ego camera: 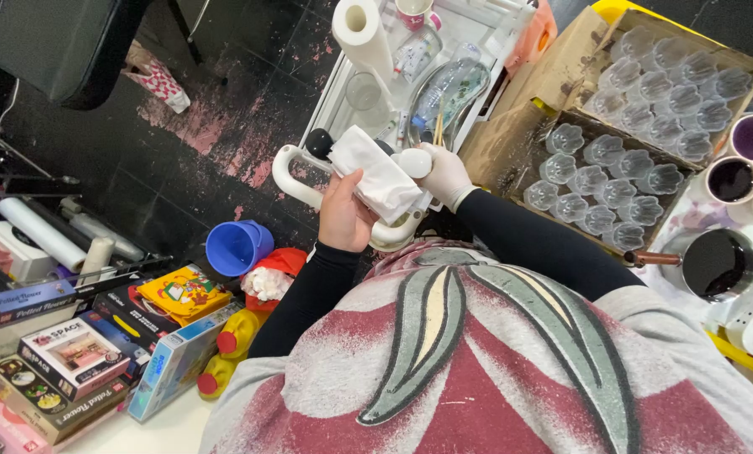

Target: Wiping out small plastic cups with a white cloth to prepare them for use.

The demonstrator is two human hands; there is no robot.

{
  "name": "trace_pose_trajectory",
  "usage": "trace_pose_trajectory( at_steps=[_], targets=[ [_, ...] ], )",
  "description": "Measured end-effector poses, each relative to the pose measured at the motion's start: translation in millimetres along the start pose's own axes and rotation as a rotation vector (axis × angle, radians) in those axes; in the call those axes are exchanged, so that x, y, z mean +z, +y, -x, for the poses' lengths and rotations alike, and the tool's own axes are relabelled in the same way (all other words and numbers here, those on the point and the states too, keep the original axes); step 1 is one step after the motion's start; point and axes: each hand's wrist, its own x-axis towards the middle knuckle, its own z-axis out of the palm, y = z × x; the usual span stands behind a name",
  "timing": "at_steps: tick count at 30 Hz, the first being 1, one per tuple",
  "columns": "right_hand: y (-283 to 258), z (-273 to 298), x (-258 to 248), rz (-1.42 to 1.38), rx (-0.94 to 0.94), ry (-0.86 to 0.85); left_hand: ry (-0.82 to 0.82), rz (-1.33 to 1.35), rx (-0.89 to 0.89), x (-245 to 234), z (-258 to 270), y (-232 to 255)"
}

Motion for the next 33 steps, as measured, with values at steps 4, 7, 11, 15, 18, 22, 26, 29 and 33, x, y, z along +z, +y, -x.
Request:
trace_pose_trajectory(
  at_steps=[4,7,11,15,18,22,26,29,33],
  targets=[
    [-3,2,-5,0.007,0.044,0.026,-0.028,-0.024,-0.016,2,-5,-4],
    [-2,10,-15,-0.034,-0.049,0.066,-0.033,-0.039,-0.071,15,-7,-2],
    [-40,54,-58,-0.009,0.014,0.097,-0.081,-0.059,-0.085,23,-21,-11],
    [-50,124,-100,-0.087,0.081,0.213,-0.149,-0.107,-0.133,36,-39,-28],
    [-32,180,-118,-0.350,0.242,0.337,-0.164,-0.146,-0.231,66,-41,-40],
    [34,242,-115,-0.756,0.523,0.629,-0.232,-0.185,-0.274,79,-52,-68],
    [74,276,-126,-1.176,0.463,0.831,-0.306,-0.198,-0.296,101,-53,-95],
    [68,280,-142,-1.380,0.537,0.756,-0.295,-0.210,-0.325,121,-42,-109],
    [68,270,-155,-1.621,0.585,0.728,-0.311,-0.288,-0.353,138,-35,-121]
  ],
)
